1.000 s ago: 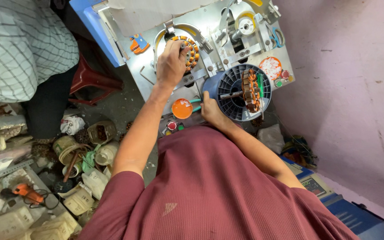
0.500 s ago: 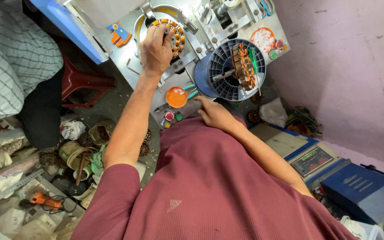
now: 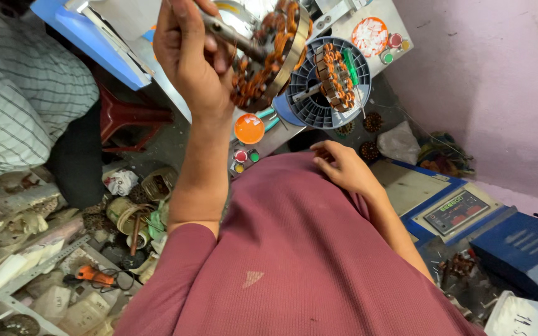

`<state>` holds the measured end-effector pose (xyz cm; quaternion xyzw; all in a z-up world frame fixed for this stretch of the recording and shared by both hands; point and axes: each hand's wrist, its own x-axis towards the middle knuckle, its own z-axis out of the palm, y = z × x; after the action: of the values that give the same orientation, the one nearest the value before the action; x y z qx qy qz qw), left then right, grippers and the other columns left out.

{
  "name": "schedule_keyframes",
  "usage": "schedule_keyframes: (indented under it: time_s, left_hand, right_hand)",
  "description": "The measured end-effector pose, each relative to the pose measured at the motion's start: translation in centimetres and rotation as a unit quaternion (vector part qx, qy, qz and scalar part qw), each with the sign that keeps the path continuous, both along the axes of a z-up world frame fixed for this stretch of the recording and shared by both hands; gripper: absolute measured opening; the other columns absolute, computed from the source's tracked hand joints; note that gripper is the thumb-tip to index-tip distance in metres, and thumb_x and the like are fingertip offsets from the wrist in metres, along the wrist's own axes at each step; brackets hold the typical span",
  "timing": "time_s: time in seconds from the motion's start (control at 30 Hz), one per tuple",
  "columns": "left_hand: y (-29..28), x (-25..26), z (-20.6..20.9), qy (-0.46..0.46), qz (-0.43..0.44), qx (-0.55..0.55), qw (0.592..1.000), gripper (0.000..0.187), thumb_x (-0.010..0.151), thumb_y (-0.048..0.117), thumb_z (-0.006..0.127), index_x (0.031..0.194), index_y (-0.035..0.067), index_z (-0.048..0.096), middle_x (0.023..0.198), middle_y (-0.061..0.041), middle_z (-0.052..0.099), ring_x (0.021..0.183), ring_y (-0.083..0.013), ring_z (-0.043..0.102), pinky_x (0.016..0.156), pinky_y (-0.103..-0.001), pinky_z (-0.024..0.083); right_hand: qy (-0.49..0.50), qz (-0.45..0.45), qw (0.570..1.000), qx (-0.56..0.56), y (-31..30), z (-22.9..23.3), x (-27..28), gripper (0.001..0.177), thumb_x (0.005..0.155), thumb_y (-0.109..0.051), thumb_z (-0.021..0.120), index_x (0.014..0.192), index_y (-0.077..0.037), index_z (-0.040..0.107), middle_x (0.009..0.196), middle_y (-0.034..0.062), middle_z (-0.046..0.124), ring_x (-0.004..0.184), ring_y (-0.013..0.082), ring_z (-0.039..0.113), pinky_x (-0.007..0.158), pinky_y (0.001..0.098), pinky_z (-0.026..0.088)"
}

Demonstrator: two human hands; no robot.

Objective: The person uses a green screwdriver to adjust and secure copper windings on a motor stator. They repeatedly insert small white insulating pieces between the windings and use the screwdriver to press them into place. The person also operates a nearby winding machine, adjusting its components and pressing a red button.

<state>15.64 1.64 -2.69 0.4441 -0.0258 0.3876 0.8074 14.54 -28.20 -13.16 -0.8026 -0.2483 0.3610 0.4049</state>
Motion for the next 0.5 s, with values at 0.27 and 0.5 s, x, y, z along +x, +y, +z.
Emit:
schedule_keyframes:
  time_s: [0.27, 0.5]
  left_hand:
    - [-8.7, -0.4, 4.4, 0.044, -0.183, -0.036, 0.982, 0.035, 0.114, 0.03, 0.059, 0.101, -0.002, 0.06, 0.068, 0.0, 0.045, 0.044, -0.0042, 0.033, 0.042, -0.021, 0.026]
    - [-19.3, 1.6, 2.6, 0.127, -0.282, -0.025, 0.951, 0.036, 0.115, 0.03, 0.061, 0.099, -0.002, 0.061, 0.072, -0.001, 0.047, 0.047, -0.0035, 0.035, 0.044, -0.019, 0.025]
  right_hand:
    - [0.028, -0.141, 0.981, 0.127, -6.7, 5.1, 0.4, 0.027, 0.098, -0.014, 0.067, 0.122, -0.001, 0.067, 0.107, 0.0081, 0.076, 0.102, 0.0153, 0.072, 0.09, 0.0313, 0.056]
    - [0.11, -0.274, 0.932, 0.209, -15.0, 2.3, -0.7, 0.035, 0.099, -0.013, 0.068, 0.131, 0.0, 0.064, 0.113, 0.0075, 0.072, 0.102, 0.0086, 0.064, 0.089, 0.0281, 0.055]
